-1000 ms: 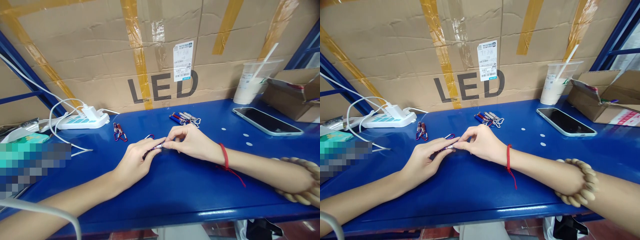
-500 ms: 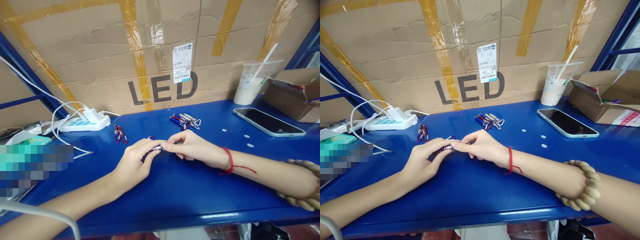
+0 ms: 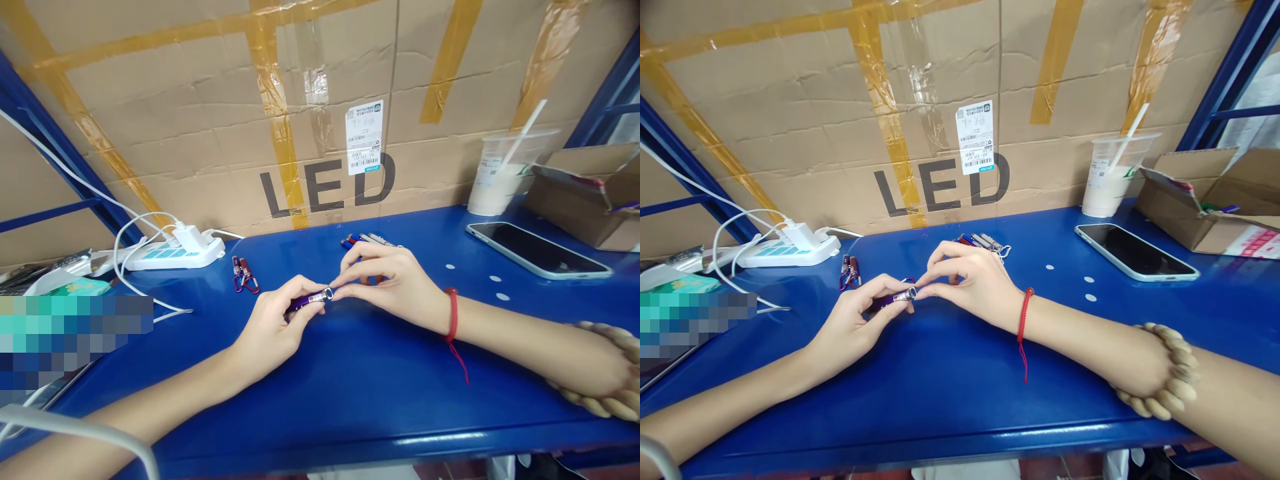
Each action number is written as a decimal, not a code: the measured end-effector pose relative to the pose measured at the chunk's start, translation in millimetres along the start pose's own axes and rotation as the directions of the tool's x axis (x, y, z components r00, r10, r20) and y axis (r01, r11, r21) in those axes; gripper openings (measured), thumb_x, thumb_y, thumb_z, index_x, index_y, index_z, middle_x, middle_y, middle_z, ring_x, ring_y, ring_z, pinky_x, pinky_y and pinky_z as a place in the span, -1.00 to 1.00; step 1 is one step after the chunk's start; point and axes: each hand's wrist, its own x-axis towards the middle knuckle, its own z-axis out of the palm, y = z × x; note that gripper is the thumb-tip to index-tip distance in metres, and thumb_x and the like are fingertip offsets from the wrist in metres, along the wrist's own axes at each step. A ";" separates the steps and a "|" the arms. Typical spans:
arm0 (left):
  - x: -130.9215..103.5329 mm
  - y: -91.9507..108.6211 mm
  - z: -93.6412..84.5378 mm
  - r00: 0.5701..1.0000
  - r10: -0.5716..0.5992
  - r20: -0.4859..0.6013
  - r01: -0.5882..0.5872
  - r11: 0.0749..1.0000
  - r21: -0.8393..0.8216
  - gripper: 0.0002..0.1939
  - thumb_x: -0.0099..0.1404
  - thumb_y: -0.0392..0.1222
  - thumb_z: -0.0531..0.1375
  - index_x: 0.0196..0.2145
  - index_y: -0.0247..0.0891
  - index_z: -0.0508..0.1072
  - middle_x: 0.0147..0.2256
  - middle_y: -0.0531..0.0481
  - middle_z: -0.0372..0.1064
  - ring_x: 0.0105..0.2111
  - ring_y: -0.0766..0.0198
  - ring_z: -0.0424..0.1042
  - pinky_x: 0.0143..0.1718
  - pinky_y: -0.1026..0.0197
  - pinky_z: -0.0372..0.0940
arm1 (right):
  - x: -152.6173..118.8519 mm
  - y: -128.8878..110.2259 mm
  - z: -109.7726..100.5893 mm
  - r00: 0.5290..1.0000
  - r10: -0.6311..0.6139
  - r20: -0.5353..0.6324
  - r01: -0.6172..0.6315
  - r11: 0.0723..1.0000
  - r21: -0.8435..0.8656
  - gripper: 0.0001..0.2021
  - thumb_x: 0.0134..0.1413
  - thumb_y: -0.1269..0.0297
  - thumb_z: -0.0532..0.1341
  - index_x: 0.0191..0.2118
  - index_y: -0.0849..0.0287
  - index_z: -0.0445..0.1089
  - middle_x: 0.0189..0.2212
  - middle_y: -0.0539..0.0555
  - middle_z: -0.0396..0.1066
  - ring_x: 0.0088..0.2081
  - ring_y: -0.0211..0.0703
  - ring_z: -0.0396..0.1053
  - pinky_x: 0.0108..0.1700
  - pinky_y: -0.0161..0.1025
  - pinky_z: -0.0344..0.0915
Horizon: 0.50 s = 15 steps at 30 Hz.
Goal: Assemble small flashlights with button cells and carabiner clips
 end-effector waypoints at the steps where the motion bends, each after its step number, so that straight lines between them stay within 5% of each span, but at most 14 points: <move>1: -0.3 0.2 0.0 1.000 -0.005 0.014 0.005 1.000 -0.014 -0.87 0.27 -0.22 0.07 -0.26 -0.27 0.38 -0.41 0.04 0.46 -0.39 0.34 0.43 -0.39 0.38 0.28 | -0.5 -0.2 -1.5 0.999 -0.049 -0.004 0.049 0.997 -0.053 -0.82 0.07 0.19 0.24 -0.43 0.15 0.52 -0.42 0.02 0.40 -0.44 -0.33 0.32 -0.43 -0.38 0.20; 8: -1.8 0.1 -0.7 0.990 0.034 0.138 -0.012 0.987 -0.161 -0.90 0.28 -0.23 0.07 -0.31 -0.28 0.34 -0.41 0.03 0.45 -0.36 0.36 0.43 -0.28 0.35 0.27 | -0.4 -5.2 -12.7 0.932 -0.348 0.100 0.360 0.864 -0.353 -0.73 0.24 0.30 0.08 -0.41 0.05 0.49 -0.45 -0.10 0.43 -0.61 -0.49 0.21 -0.57 -0.42 0.04; 15: -3.4 -4.1 0.5 0.988 0.065 0.141 -0.049 0.992 -0.115 -0.93 0.26 -0.24 0.09 -0.38 -0.27 0.30 -0.36 0.02 0.48 -0.36 0.33 0.46 -0.35 0.36 0.29 | -5.4 -7.6 -5.3 0.956 -0.274 0.105 0.292 0.924 -0.248 -0.79 0.18 0.28 0.15 -0.43 0.09 0.49 -0.45 -0.08 0.43 -0.55 -0.47 0.29 -0.56 -0.44 0.06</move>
